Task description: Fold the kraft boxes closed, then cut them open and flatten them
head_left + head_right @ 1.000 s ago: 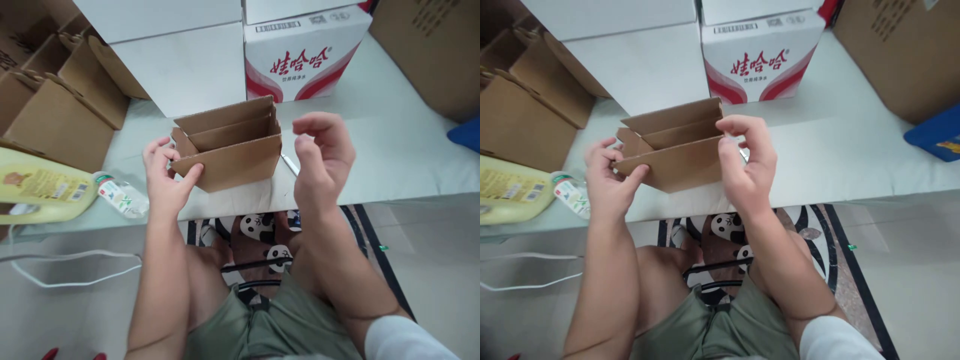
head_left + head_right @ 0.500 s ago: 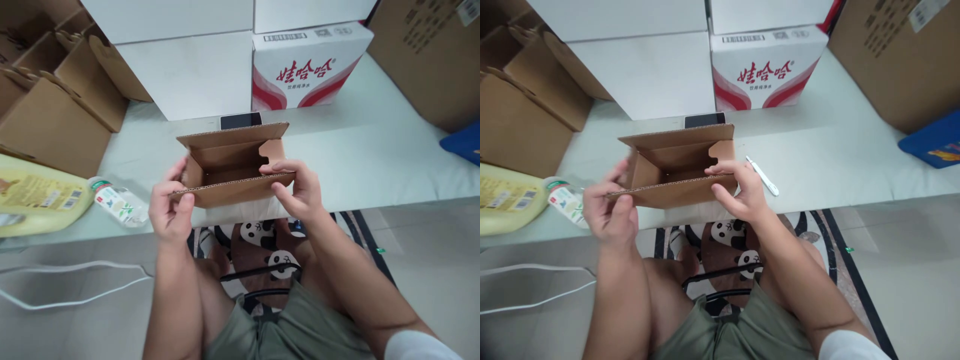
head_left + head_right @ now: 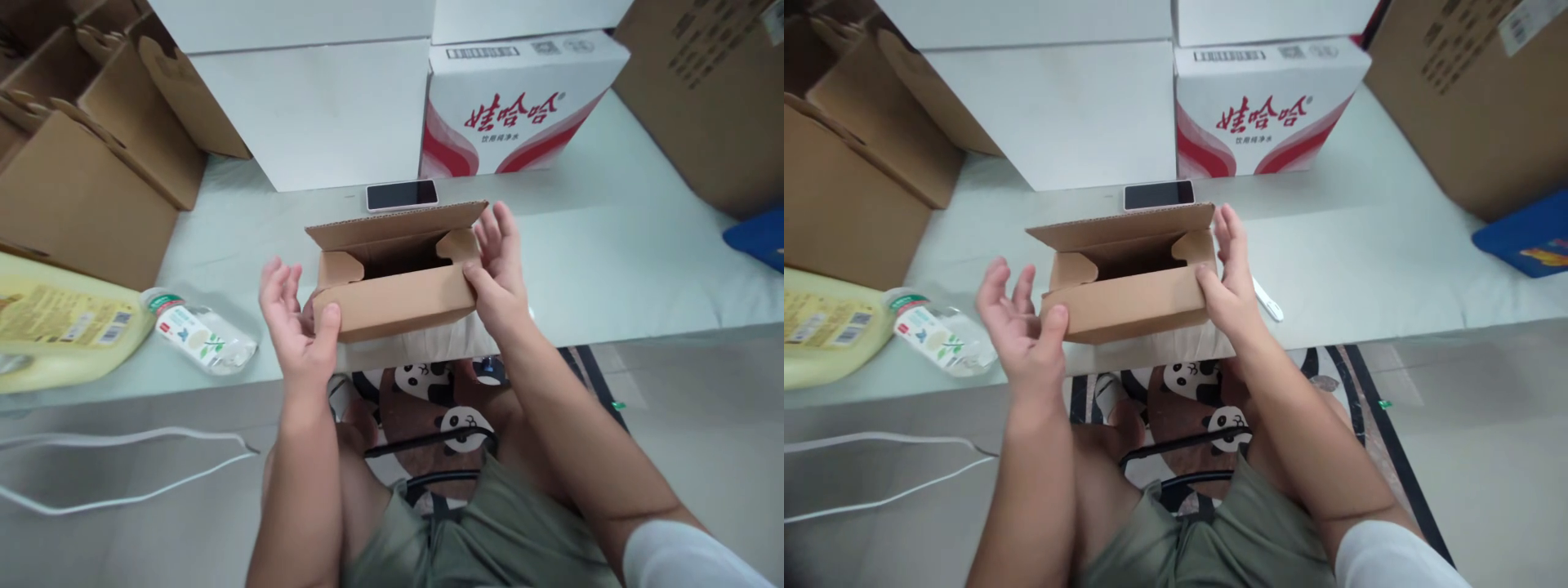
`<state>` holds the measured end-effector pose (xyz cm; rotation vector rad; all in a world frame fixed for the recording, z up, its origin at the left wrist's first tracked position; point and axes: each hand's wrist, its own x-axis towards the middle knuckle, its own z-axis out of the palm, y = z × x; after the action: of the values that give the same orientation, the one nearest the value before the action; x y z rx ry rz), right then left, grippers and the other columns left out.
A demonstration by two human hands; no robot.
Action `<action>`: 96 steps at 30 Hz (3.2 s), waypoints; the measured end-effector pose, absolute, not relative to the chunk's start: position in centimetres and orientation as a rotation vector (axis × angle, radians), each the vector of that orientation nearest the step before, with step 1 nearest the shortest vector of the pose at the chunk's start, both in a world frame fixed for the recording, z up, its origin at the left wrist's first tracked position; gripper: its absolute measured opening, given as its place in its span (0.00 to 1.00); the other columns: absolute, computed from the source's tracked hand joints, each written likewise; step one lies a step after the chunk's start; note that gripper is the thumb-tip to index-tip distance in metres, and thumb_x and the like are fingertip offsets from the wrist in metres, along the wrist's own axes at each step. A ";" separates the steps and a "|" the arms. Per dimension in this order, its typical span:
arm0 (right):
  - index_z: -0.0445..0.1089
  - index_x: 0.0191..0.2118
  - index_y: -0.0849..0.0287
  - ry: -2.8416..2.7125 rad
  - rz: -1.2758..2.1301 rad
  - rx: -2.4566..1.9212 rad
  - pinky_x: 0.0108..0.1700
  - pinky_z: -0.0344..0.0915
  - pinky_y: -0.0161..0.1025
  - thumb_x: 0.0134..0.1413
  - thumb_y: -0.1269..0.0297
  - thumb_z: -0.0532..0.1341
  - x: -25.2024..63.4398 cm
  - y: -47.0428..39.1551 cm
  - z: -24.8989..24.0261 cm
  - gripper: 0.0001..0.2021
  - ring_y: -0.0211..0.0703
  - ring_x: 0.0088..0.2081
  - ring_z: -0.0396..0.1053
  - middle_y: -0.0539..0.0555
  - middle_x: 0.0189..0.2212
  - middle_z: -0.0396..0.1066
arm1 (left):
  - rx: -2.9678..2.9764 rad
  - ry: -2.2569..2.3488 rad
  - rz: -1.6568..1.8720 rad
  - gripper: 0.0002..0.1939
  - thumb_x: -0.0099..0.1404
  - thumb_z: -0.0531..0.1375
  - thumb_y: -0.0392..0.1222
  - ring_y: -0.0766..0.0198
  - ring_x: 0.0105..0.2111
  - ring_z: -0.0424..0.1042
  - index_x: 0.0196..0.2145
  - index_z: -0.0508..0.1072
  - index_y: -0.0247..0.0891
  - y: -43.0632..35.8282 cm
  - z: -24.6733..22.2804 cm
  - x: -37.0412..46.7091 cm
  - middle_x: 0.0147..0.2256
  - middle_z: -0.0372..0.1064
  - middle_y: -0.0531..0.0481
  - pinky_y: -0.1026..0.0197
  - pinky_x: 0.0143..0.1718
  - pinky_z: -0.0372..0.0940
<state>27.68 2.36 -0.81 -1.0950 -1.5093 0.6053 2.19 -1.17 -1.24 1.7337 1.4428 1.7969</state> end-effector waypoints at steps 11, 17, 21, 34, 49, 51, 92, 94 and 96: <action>0.70 0.56 0.47 -1.623 0.627 -0.999 0.68 0.56 0.60 0.62 0.42 0.54 29.1 0.3 -0.9 0.24 0.58 0.69 0.56 0.57 0.65 0.60 | 1.898 1.375 1.612 0.14 0.68 0.57 0.49 0.51 0.62 0.68 0.47 0.78 0.47 -1.3 -0.7 1.7 0.56 0.73 0.49 0.41 0.68 0.56; 0.62 0.60 0.53 -1.153 0.844 -1.330 0.61 0.65 0.60 0.60 0.41 0.55 29.2 1.2 -3.8 0.29 0.57 0.62 0.66 0.63 0.62 0.64 | 1.508 1.423 1.854 0.15 0.59 0.57 0.37 0.52 0.59 0.71 0.42 0.78 0.39 0.2 -0.8 0.5 0.53 0.76 0.45 0.45 0.66 0.60; 0.66 0.60 0.57 -1.253 1.306 -1.236 0.62 0.63 0.64 0.60 0.36 0.50 28.2 0.9 -3.5 0.34 0.59 0.58 0.71 0.65 0.60 0.70 | 1.083 1.452 2.006 0.16 0.54 0.56 0.39 0.54 0.55 0.73 0.40 0.77 0.37 1.1 -0.7 -0.1 0.50 0.77 0.45 0.49 0.61 0.64; 0.63 0.66 0.44 -1.775 0.796 -0.935 0.74 0.45 0.62 0.65 0.45 0.57 27.5 -1.2 -0.3 0.27 0.54 0.74 0.47 0.54 0.70 0.57 | 0.775 1.433 1.035 0.26 0.64 0.61 0.62 0.51 0.46 0.78 0.49 0.77 0.39 -1.1 -1.8 2.4 0.48 0.78 0.41 0.54 0.46 0.73; 0.64 0.63 0.44 -1.657 0.662 -1.008 0.72 0.46 0.69 0.63 0.39 0.54 27.5 -1.7 -2.0 0.28 0.63 0.75 0.41 0.54 0.73 0.47 | 0.976 1.433 0.602 0.29 0.62 0.62 0.65 0.58 0.27 0.78 0.45 0.77 0.35 -1.4 -0.9 2.9 0.36 0.79 0.41 0.63 0.25 0.67; 0.67 0.60 0.43 -1.660 0.611 -1.007 0.72 0.44 0.71 0.64 0.39 0.52 27.9 -1.4 -2.2 0.25 0.65 0.75 0.39 0.50 0.73 0.45 | 1.139 1.481 0.577 0.31 0.60 0.64 0.65 0.55 0.33 0.80 0.49 0.77 0.36 -1.4 -1.5 2.9 0.42 0.79 0.38 0.60 0.29 0.70; 0.71 0.35 0.55 -1.604 0.500 -2.327 0.42 0.68 0.52 0.46 0.60 0.63 36.0 1.6 -1.7 0.09 0.51 0.34 0.70 0.56 0.30 0.73 | 2.153 1.244 1.412 0.33 0.69 0.45 0.70 0.50 0.72 0.46 0.51 0.74 0.46 -1.9 -1.1 2.3 0.66 0.62 0.53 0.39 0.72 0.41; 0.70 0.41 0.54 -1.519 0.599 -2.063 0.38 0.68 0.48 0.50 0.59 0.61 34.9 1.5 -1.6 0.12 0.47 0.31 0.69 0.53 0.29 0.73 | 2.261 1.156 1.410 0.31 0.67 0.44 0.71 0.51 0.70 0.54 0.50 0.75 0.52 -2.3 -1.0 3.3 0.58 0.71 0.54 0.39 0.71 0.45; 0.66 0.50 0.50 -1.444 0.698 -1.747 0.33 0.67 0.44 0.54 0.56 0.59 33.7 1.4 -1.0 0.17 0.45 0.27 0.68 0.51 0.28 0.73 | 2.333 1.094 1.328 0.30 0.64 0.46 0.73 0.49 0.65 0.61 0.51 0.75 0.58 -2.9 -0.9 4.4 0.55 0.75 0.55 0.39 0.69 0.48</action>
<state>33.69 1.43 -1.04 -1.7470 -1.4445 0.6983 4.42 -2.91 -0.87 2.3331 1.0943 1.3275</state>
